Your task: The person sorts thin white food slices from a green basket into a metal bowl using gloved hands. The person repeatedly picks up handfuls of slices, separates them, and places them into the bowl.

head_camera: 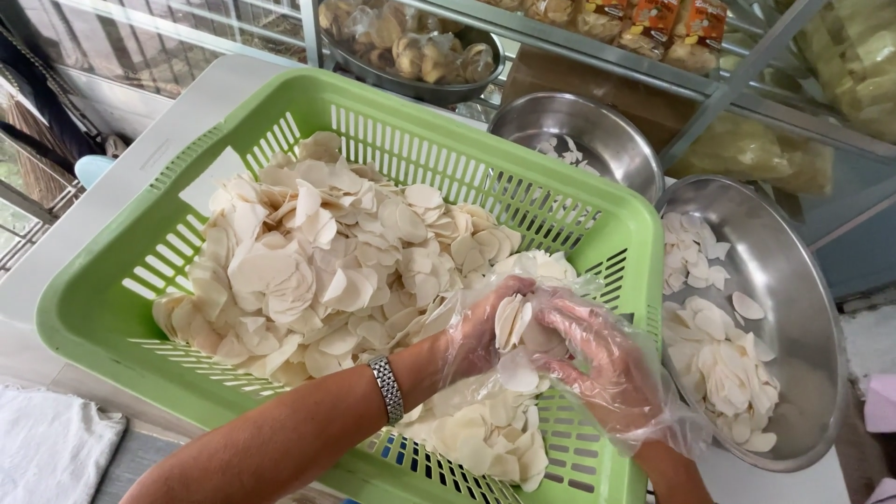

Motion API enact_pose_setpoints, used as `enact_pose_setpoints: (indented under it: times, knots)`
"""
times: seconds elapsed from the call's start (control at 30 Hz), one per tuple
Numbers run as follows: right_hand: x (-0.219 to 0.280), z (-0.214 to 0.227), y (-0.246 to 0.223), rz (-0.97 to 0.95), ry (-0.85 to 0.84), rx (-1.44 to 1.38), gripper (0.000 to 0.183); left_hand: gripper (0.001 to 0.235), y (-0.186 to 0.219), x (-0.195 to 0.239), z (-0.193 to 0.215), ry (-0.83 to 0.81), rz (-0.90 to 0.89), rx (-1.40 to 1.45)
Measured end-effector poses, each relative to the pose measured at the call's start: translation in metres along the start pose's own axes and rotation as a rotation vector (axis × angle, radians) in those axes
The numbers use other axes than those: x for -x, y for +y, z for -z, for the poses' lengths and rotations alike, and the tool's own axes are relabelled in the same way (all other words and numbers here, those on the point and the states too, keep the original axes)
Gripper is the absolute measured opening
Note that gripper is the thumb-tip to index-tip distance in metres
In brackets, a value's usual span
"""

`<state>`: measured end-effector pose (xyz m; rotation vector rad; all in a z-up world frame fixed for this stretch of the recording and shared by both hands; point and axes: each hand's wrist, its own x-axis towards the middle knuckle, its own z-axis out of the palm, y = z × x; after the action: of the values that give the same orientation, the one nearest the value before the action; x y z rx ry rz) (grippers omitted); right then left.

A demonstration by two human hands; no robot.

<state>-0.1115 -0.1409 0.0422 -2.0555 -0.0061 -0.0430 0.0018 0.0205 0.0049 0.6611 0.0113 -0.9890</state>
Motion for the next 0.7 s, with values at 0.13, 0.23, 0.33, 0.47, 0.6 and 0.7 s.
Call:
enact_pose_setpoints:
  times: [0.13,0.23,0.33,0.47,0.6,0.7]
  knots:
    - [-0.008,-0.008,-0.035,0.567,0.092,0.248,0.068,0.04,-0.007,-0.01,0.009,-0.129,-0.019,-0.101]
    - [-0.007,-0.002,-0.022,0.422,0.026,-0.26,0.03,0.039,-0.009,-0.009,0.006,-0.012,0.075,-0.108]
    - [-0.005,0.014,-0.013,0.584,0.39,0.395,0.013,0.071,-0.009,-0.007,0.007,-0.428,0.13,0.036]
    - [0.015,0.067,0.005,0.019,0.661,0.012,0.014,0.037,-0.015,-0.021,0.013,-0.45,0.193,0.367]
    - [0.05,0.258,0.216,-0.53,0.731,-0.453,0.032,0.038,-0.007,-0.013,0.009,-0.386,0.143,0.36]
    - [0.082,0.248,0.199,-0.689,0.895,0.081,0.016,0.033,-0.013,-0.027,0.012,-0.446,0.181,0.428]
